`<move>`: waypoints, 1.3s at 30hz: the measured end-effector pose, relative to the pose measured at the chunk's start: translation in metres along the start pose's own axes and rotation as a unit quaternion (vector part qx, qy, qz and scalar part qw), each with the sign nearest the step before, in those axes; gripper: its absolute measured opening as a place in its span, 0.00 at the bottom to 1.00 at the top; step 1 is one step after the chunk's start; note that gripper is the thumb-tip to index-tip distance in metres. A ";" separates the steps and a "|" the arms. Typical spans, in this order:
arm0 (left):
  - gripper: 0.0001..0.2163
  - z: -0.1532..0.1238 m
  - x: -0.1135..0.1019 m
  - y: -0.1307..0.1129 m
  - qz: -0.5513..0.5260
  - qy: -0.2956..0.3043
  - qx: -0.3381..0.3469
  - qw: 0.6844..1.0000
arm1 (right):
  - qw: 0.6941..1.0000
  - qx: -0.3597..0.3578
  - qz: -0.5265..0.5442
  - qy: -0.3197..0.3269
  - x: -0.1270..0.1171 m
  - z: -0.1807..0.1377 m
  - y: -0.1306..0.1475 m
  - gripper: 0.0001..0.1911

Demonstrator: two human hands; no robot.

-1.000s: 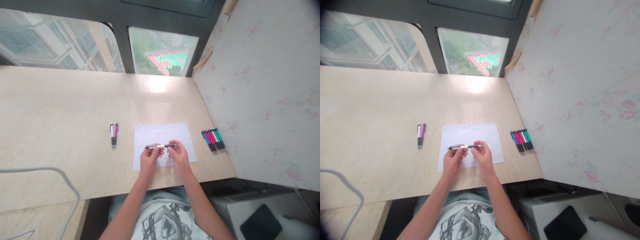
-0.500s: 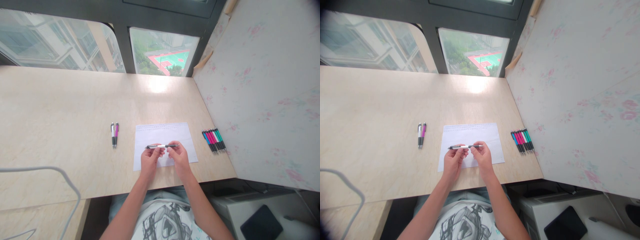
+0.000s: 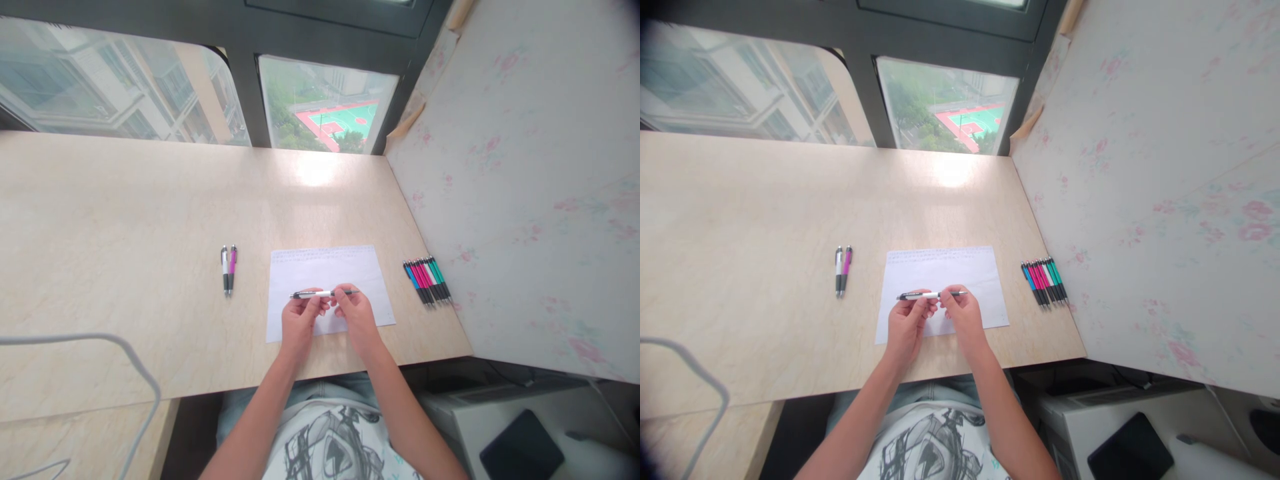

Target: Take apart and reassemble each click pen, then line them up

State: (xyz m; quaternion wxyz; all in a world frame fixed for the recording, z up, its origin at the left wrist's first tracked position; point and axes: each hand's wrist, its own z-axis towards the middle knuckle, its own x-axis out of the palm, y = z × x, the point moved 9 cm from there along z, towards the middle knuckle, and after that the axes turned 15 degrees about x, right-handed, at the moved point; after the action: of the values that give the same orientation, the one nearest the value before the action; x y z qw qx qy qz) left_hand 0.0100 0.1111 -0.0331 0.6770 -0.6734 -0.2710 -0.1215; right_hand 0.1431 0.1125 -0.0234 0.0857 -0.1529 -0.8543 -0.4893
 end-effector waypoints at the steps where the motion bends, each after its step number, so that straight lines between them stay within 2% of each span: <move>1: 0.11 0.000 0.000 0.000 0.001 -0.001 0.000 1.000 | 1.000 0.000 -0.008 -0.004 0.000 0.000 0.000 0.14; 6: 0.11 0.000 -0.002 0.001 0.004 -0.002 0.000 1.000 | 0.999 -0.023 -0.012 -0.021 -0.002 0.000 0.003 0.12; 11: 0.11 0.000 0.000 -0.001 0.003 -0.003 -0.001 1.000 | 1.000 -0.028 0.008 -0.005 -0.003 -0.002 0.002 0.17; 15: 0.11 -0.001 0.000 -0.002 0.008 -0.006 -0.001 1.000 | 1.000 -0.009 0.000 -0.019 -0.004 0.000 -0.001 0.14; 27: 0.13 0.000 -0.001 -0.001 0.014 -0.010 -0.005 1.000 | 0.997 -0.046 -0.008 -0.058 -0.008 -0.006 0.008 0.12; 33: 0.12 0.000 -0.001 -0.001 0.010 -0.015 -0.007 1.000 | 0.999 -0.039 0.008 -0.025 -0.007 -0.002 0.005 0.11; 39: 0.12 0.000 -0.002 0.000 0.007 -0.007 -0.002 1.000 | 0.999 -0.014 0.044 0.005 -0.003 -0.001 -0.003 0.17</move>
State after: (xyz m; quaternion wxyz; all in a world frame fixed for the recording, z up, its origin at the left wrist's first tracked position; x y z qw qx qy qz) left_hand 0.0085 0.1109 -0.0339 0.6743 -0.6778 -0.2707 -0.1121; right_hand 0.1451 0.1095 -0.0259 0.1092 -0.1895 -0.8394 -0.4976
